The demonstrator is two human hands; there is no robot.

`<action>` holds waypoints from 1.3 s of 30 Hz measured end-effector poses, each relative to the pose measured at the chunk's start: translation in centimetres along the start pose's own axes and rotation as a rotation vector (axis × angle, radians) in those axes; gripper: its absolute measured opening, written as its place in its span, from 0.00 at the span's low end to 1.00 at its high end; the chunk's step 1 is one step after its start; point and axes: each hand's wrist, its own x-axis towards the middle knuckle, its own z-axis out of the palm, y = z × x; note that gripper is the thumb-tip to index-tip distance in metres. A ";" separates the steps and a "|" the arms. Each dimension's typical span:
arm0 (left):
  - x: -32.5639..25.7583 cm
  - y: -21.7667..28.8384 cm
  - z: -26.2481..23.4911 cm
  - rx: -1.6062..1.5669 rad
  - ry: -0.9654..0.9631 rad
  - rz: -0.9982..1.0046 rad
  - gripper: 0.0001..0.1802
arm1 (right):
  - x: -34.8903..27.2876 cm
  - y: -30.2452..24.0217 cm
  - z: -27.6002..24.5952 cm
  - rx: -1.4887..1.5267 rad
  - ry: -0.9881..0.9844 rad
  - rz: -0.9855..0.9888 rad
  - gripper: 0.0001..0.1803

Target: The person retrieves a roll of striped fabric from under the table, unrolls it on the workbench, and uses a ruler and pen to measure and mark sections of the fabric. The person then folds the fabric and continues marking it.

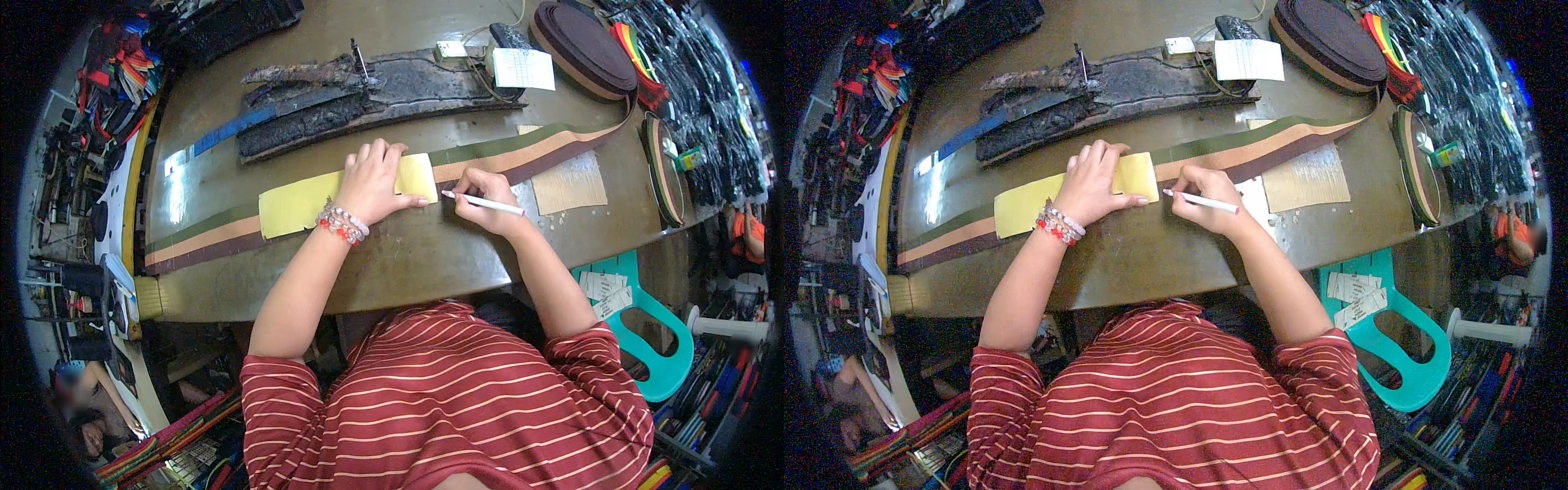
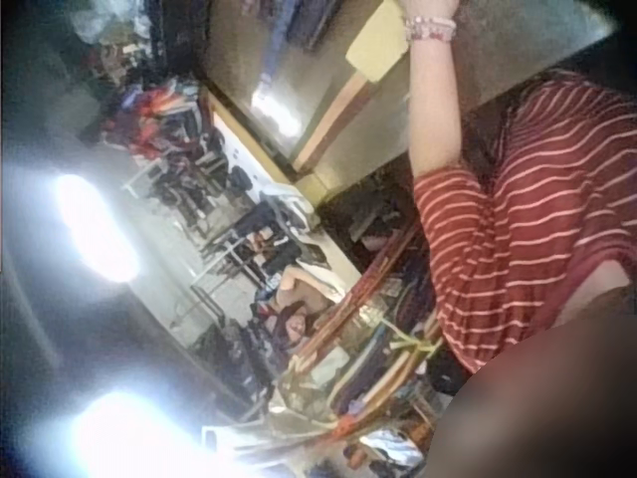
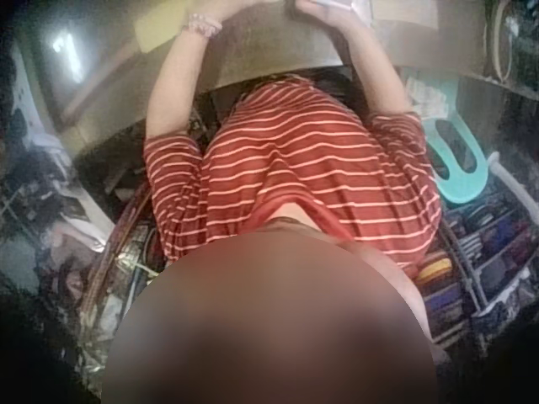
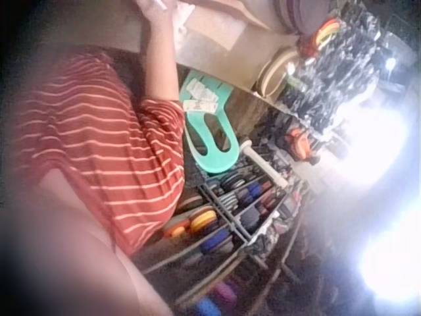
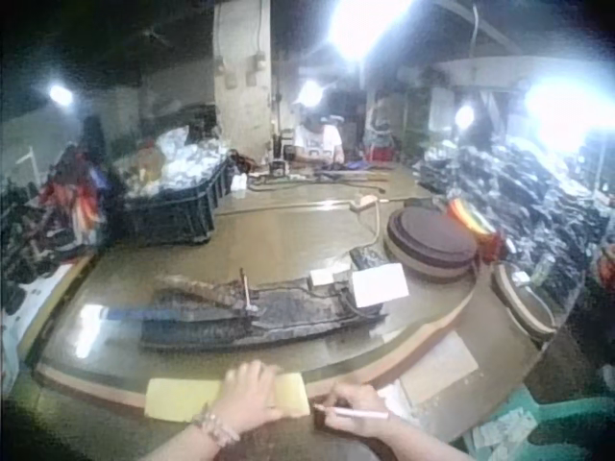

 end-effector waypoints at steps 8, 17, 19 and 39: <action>1.0 -0.7 1.5 -0.096 0.112 -0.029 0.22 | 0.2 -0.7 -2.1 0.363 -0.023 0.089 0.05; -6.5 -13.6 -5.8 0.043 0.117 -0.128 0.17 | -0.8 -1.3 -7.1 0.394 0.469 0.001 0.15; -9.4 -16.3 -7.4 0.035 0.046 -0.224 0.18 | -1.5 -1.2 -6.8 0.340 0.502 0.025 0.16; -12.7 -6.6 -18.4 0.226 -0.056 -0.604 0.20 | 8.9 -1.1 -16.3 -0.517 0.651 0.035 0.08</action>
